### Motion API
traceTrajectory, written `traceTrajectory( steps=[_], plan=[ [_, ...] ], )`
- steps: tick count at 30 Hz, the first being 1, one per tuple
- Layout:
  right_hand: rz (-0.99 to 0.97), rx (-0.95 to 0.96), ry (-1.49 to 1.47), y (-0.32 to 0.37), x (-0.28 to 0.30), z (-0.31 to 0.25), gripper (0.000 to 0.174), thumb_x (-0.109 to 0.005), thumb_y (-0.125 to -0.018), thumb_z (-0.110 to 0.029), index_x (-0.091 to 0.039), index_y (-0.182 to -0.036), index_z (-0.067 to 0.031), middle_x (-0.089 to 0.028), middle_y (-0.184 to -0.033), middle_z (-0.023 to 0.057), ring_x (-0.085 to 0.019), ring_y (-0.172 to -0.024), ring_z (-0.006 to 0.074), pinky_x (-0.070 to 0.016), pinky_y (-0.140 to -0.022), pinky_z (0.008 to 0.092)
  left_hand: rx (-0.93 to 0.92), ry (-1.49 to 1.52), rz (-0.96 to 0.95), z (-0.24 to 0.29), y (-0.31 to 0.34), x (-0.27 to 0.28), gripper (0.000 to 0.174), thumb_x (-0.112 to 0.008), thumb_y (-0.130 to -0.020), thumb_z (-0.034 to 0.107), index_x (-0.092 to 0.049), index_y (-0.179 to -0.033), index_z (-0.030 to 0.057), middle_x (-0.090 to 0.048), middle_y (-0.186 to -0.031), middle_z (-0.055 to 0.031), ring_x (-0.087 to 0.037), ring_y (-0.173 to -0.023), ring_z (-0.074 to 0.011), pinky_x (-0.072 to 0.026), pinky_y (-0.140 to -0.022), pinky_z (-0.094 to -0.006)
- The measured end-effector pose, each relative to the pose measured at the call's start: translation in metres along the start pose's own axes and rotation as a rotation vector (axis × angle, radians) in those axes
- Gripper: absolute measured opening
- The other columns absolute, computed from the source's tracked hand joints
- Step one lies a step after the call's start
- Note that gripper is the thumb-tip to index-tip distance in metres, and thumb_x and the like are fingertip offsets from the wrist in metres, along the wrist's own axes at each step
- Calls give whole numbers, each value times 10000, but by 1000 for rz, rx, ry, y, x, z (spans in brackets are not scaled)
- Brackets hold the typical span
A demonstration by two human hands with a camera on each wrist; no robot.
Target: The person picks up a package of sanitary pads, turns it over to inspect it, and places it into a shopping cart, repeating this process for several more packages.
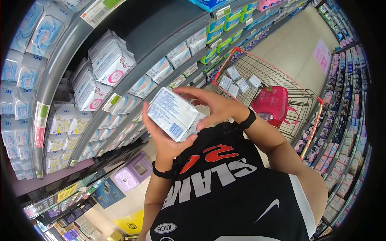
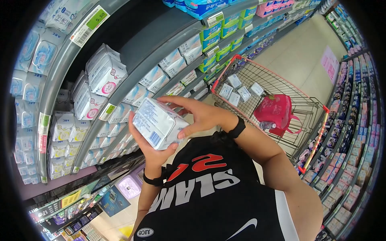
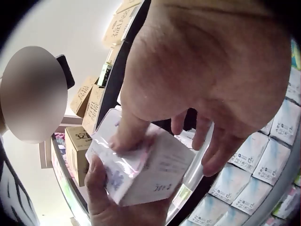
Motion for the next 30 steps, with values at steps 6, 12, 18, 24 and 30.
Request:
traceTrajectory(
  steps=[6,12,18,24,30],
  plan=[
    [48,78,-75,5,12,16,642,-638,-1016,-67,-393,-1609,-86,-518,-1550,109,-550,-1367,230,-447,-1145,409,-221,-158,36,-10,4,19,1258,-1013,-665,304,-229,-1604,9,-357,-1560,-184,-431,-1437,-329,-349,-1202,-461],
    [148,90,-93,12,16,17,572,-461,-1048,61,-390,-1602,-60,-513,-1565,106,-484,-1445,199,-384,-1196,368,-451,-482,-36,-8,4,18,690,-901,-816,154,-567,-1404,17,-538,-1429,-227,-534,-1352,-377,-412,-1150,-459],
    [-16,-114,-104,30,31,36,613,-618,-1039,-102,-373,-1595,-25,-538,-1512,147,-534,-1373,205,-462,-1120,377,-129,-172,18,-19,-1,3,669,-753,-957,261,-494,-1493,-45,-527,-1497,-231,-549,-1360,-334,-399,-1154,-434],
    [-44,-62,-71,45,19,43,954,-786,-959,-226,-163,-1659,-46,-532,-1446,134,-568,-1276,199,-537,-1000,383,104,-14,-126,-48,0,18,966,-482,-1000,702,-393,-1563,-78,-504,-1535,-212,-535,-1381,-272,-401,-1156,-401],
    [298,0,-186,62,25,53,1024,-776,-938,-96,-82,-1685,-193,-365,-1543,125,-575,-1116,193,-551,-933,331,20,-153,-166,-41,-22,10,902,-541,-993,655,-477,-1507,-84,-527,-1468,-198,-519,-1402,-287,-373,-1193,-424]
  ],
)
Point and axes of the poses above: each hand's wrist, its own y-axis away from the middle knuckle, its own x-axis out of the back of the hand, z = x × y, the point moved 2 cm from there along -y, towards the middle knuckle
